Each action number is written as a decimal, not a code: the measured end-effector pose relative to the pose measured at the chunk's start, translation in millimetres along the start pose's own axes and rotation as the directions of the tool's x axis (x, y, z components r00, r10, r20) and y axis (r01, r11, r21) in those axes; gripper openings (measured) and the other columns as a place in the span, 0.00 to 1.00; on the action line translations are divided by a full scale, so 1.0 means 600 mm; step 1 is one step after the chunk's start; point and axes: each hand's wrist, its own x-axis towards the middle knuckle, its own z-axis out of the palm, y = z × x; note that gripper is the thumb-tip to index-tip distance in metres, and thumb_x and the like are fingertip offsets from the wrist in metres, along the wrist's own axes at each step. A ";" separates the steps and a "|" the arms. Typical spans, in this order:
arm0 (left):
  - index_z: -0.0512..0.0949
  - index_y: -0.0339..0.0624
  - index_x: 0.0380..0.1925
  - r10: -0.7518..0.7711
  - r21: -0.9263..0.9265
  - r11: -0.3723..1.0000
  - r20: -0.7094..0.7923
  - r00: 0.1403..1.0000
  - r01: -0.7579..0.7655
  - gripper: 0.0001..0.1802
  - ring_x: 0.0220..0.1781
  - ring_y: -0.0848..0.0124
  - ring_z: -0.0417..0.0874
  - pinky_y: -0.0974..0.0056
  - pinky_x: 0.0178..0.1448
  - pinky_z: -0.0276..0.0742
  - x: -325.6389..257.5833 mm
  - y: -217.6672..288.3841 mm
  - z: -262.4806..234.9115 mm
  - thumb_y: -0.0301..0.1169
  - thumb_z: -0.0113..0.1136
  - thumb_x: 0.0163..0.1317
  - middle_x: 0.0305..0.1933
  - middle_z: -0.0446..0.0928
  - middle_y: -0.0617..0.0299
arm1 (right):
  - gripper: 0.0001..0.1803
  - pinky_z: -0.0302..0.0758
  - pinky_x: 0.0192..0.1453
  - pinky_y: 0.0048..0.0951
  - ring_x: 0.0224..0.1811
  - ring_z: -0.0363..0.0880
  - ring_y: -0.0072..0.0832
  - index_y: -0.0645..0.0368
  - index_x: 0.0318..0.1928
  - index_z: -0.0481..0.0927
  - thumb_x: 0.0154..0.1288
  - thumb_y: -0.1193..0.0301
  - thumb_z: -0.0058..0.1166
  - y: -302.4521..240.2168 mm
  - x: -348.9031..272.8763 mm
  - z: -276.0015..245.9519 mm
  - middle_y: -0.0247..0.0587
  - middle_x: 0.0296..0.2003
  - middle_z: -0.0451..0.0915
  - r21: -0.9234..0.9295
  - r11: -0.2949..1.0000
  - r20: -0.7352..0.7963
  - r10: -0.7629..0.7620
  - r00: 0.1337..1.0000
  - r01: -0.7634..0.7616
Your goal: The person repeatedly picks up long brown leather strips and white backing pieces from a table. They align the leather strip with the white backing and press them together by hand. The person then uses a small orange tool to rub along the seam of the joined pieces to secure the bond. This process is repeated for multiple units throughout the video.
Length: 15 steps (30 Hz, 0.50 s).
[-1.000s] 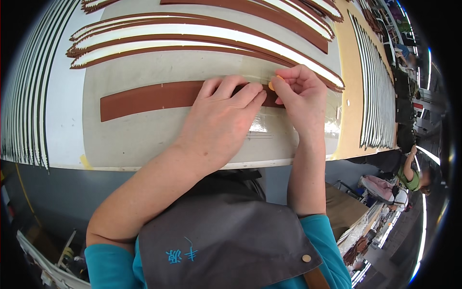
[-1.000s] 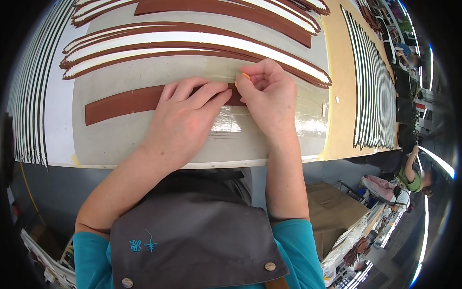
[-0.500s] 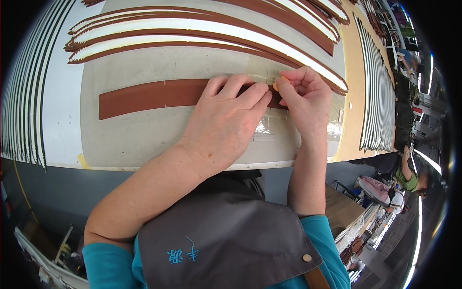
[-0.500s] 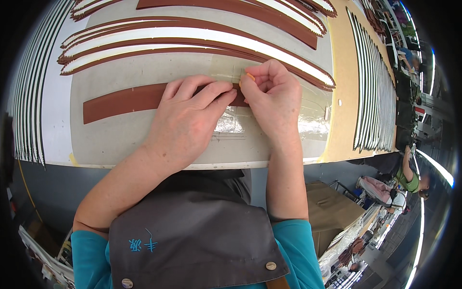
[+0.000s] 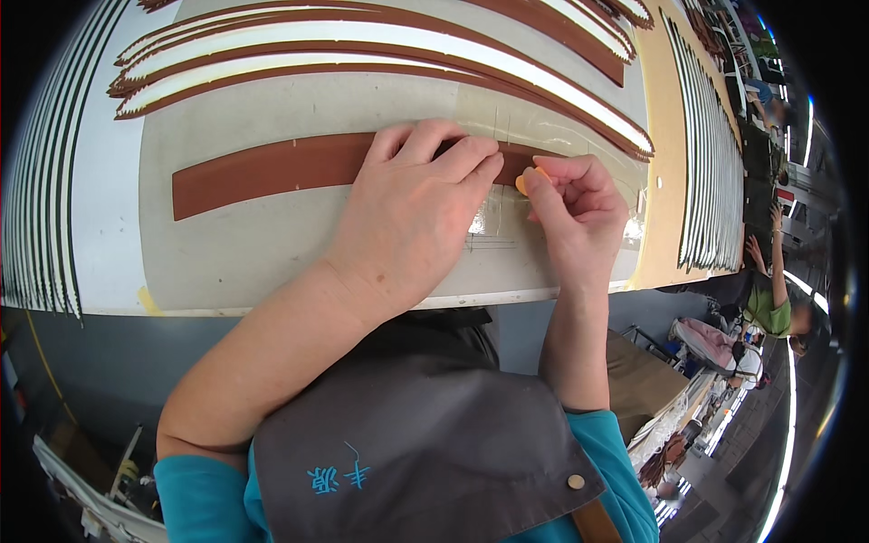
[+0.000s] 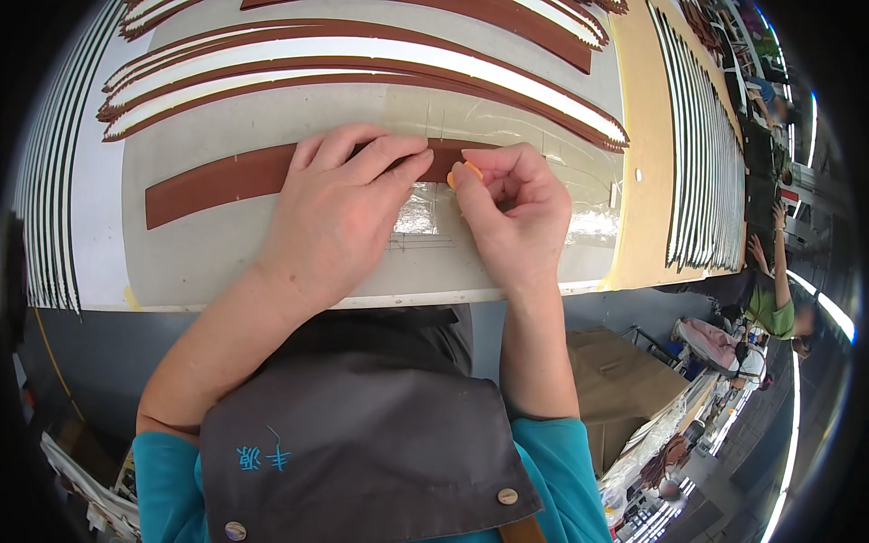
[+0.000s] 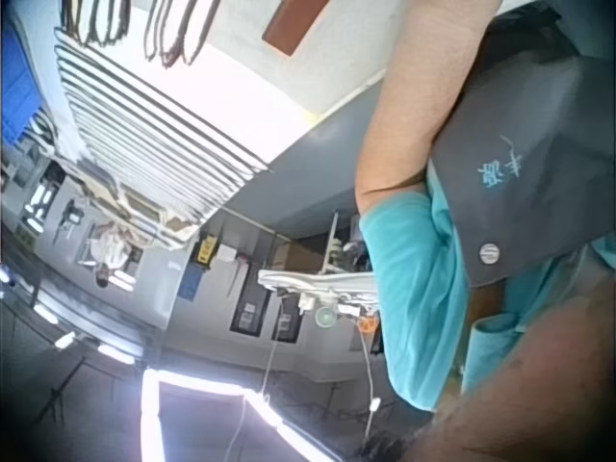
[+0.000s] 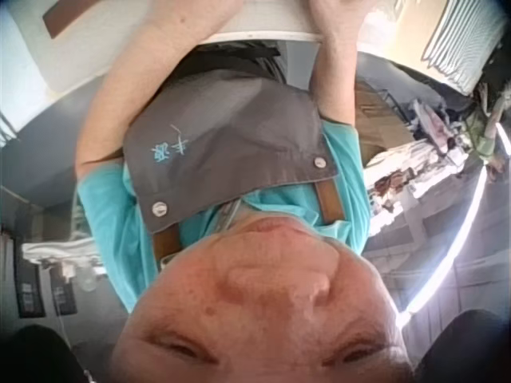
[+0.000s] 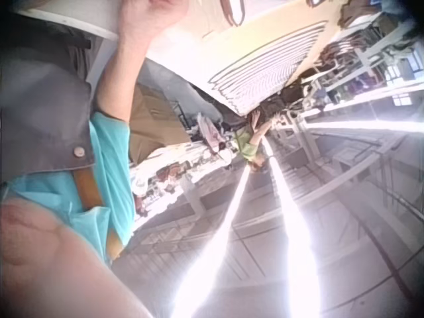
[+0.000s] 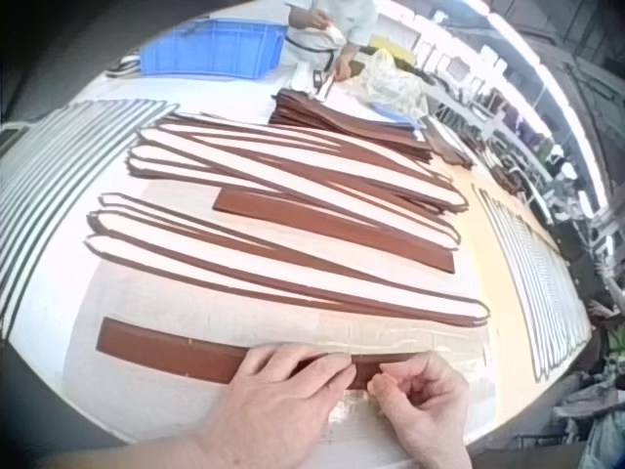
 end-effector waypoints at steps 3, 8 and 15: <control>0.87 0.41 0.52 0.003 0.001 1.000 0.000 1.000 -0.003 0.18 0.62 0.62 0.78 0.51 0.68 0.73 -0.001 -0.001 0.000 0.24 0.65 0.60 0.59 0.82 0.68 | 0.06 0.71 0.32 0.13 0.28 0.74 0.07 0.63 0.42 0.84 0.68 0.81 0.69 0.001 -0.005 0.010 0.25 0.30 0.83 -0.029 0.999 0.001 -0.023 1.000 0.023; 0.87 0.41 0.52 0.007 0.001 1.000 0.001 1.000 -0.007 0.18 0.62 0.62 0.78 0.52 0.68 0.73 0.000 -0.001 -0.001 0.24 0.65 0.61 0.58 0.82 0.68 | 0.06 0.71 0.32 0.13 0.28 0.75 0.06 0.63 0.41 0.85 0.67 0.81 0.69 0.002 -0.005 0.017 0.25 0.30 0.82 -0.068 0.997 -0.012 -0.025 1.000 0.024; 0.87 0.40 0.51 0.007 -0.008 1.000 -0.004 1.000 -0.007 0.18 0.62 0.62 0.78 0.52 0.68 0.73 0.000 -0.001 0.001 0.24 0.66 0.60 0.58 0.82 0.68 | 0.06 0.71 0.32 0.13 0.28 0.74 0.07 0.62 0.41 0.85 0.67 0.81 0.69 0.001 -0.006 0.017 0.25 0.30 0.83 -0.143 0.989 -0.001 -0.041 0.999 0.041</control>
